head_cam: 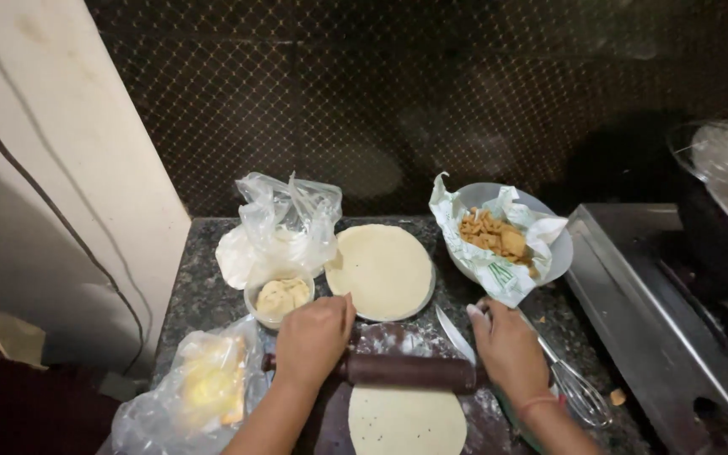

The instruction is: Rolling out small circles of dough and placing them in a container.

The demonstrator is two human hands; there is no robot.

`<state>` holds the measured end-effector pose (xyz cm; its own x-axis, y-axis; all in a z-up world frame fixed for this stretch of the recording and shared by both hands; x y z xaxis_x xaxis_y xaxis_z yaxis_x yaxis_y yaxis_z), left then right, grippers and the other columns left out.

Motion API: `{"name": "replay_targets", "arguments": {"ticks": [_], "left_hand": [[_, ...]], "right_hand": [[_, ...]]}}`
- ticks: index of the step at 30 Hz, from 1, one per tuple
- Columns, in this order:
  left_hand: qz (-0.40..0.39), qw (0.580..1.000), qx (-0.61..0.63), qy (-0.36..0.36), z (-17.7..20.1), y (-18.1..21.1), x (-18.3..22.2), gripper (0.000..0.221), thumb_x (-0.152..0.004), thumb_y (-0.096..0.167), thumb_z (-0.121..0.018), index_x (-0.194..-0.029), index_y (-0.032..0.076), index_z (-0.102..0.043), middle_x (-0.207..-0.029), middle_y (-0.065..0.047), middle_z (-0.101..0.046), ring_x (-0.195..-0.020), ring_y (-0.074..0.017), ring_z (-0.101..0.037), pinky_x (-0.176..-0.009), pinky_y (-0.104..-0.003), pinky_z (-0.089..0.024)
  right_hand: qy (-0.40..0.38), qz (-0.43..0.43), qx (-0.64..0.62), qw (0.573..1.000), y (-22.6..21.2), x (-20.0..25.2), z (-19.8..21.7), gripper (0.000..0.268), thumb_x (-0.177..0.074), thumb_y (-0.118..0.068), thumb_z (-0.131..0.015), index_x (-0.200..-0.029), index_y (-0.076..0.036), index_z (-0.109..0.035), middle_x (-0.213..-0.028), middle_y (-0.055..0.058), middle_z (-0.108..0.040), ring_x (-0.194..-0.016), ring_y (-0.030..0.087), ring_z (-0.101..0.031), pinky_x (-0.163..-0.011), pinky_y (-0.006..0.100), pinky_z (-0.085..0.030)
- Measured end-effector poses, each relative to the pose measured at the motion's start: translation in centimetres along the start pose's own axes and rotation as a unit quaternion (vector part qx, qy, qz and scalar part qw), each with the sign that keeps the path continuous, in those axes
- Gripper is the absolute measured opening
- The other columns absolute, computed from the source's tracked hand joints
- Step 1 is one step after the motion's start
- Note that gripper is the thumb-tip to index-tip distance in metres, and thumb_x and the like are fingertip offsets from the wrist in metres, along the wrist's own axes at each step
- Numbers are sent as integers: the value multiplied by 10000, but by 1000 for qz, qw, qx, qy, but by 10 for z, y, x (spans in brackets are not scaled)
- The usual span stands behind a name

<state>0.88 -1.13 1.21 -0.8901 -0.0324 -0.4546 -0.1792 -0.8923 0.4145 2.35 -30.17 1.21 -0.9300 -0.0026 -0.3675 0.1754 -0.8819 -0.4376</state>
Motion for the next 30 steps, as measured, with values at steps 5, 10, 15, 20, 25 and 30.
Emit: {"name": "replay_targets", "arguments": {"ticks": [5,10,15,20,25,30], "left_hand": [[12,998,42,-39,13,4,23,344,-987,270,-577,-724,64,-658,-773,-182,-700,-698,-401,-671,-664,-517,-527],[19,998,-50,27,30,16,94,266,-851,359,-618,-919,104,-646,-857,-155,-600,-754,-370,-605,-587,-492,-475],[37,993,-112,22,33,26,148,314,-772,426,-643,-891,135,-640,-853,-127,-582,-778,-339,-589,-622,-494,-439],[19,993,-106,40,37,29,177,231,-791,376,-644,-782,153,-704,-790,-111,-642,-761,-339,-631,-618,-506,-436],[44,991,-99,-77,42,40,189,539,-905,480,-600,-499,139,-694,-511,-171,-651,-455,-365,-655,-528,-496,-530],[7,998,-67,-2,72,72,182,552,-879,426,-614,-429,111,-664,-435,-170,-599,-368,-370,-599,-496,-486,-519]], "right_hand": [[-8,0,11,1000,-28,13,16,291,-978,-356,-585,-1054,-80,-637,-953,211,-710,-909,444,-666,-773,522,-516],[-73,-78,134,985,-6,82,19,314,-926,-421,-550,-1094,-167,-626,-931,127,-727,-899,366,-692,-734,508,-528],[-59,15,130,990,13,138,27,222,-909,-359,-529,-1016,-182,-609,-886,74,-703,-877,288,-698,-747,455,-517],[-49,3,150,987,-1,149,38,214,-895,-345,-553,-1017,-178,-609,-919,29,-688,-926,219,-694,-789,436,-492],[-91,39,-54,994,4,115,13,256,-827,-188,-658,-1061,-86,-661,-1022,165,-656,-1039,372,-626,-925,448,-485],[-147,1,-63,987,-70,69,10,391,-771,-222,-767,-1122,-80,-668,-1051,182,-674,-1053,364,-632,-938,430,-491]]}}
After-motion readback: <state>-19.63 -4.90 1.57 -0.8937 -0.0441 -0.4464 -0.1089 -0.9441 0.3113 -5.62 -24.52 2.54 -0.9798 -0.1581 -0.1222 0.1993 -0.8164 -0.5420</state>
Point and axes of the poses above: each hand's wrist, its own x-axis away from the middle knuckle, its own z-axis out of the back of the hand, y = z × x, the point moved 1 cm from there along -x, towards the middle knuckle
